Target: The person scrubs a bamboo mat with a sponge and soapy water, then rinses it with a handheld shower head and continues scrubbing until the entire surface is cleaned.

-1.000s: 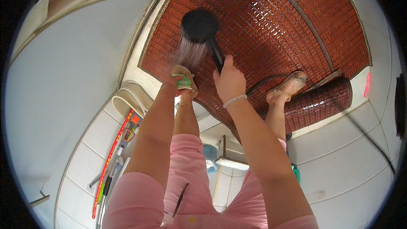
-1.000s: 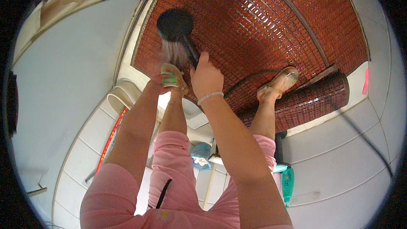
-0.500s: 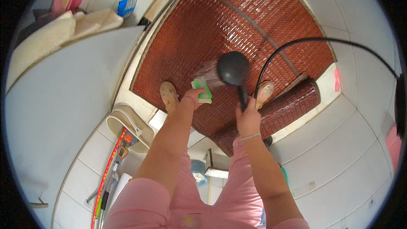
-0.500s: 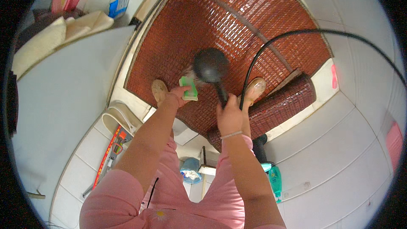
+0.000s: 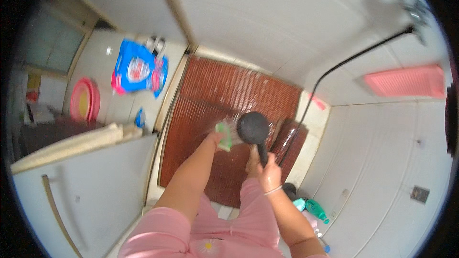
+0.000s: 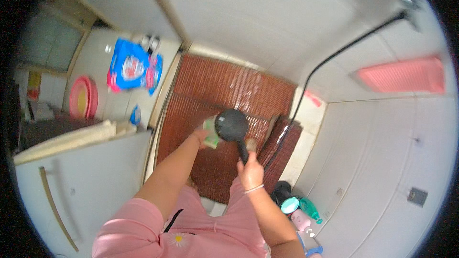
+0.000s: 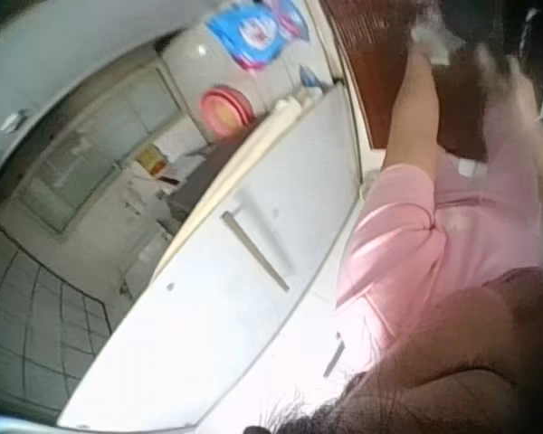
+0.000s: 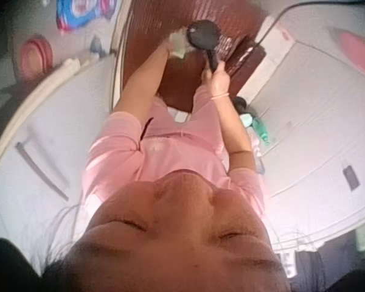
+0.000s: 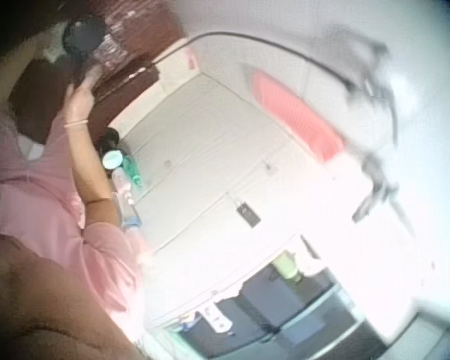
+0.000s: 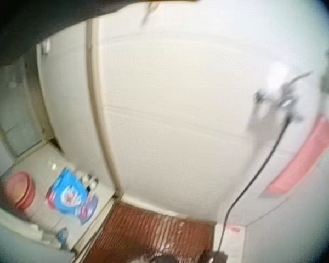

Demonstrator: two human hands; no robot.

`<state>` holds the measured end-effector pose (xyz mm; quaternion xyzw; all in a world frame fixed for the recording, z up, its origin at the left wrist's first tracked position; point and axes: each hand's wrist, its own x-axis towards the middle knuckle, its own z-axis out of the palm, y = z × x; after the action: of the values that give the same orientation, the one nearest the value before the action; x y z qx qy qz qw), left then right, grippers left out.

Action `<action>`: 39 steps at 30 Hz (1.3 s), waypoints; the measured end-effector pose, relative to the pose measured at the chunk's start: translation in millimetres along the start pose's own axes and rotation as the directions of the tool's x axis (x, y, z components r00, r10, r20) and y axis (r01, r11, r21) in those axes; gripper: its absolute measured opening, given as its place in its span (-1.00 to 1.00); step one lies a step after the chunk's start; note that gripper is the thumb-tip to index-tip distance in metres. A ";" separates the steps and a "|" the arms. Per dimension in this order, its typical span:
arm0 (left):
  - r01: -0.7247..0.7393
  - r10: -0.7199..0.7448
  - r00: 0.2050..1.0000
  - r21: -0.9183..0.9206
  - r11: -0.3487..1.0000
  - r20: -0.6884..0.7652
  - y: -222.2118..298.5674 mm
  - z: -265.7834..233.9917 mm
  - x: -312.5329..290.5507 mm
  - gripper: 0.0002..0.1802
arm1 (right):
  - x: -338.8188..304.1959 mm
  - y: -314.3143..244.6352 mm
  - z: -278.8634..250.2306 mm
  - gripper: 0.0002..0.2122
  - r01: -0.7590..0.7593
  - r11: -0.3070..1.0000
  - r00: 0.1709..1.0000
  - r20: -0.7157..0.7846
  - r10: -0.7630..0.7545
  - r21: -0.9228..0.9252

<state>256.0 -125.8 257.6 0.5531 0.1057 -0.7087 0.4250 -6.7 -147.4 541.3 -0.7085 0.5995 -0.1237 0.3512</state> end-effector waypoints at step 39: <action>-0.504 0.364 0.404 0.536 -0.677 0.839 199.3 547.2 -413.2 -0.67 | 82.5 -165.3 -709.2 -0.59 0.564 0.824 0.615 -0.637 -0.465 -0.057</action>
<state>30.6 -387.3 882.7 0.5578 -0.8009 -0.1557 0.1523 -282.9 -466.7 1140.4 -0.7395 0.4405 -0.4913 0.1329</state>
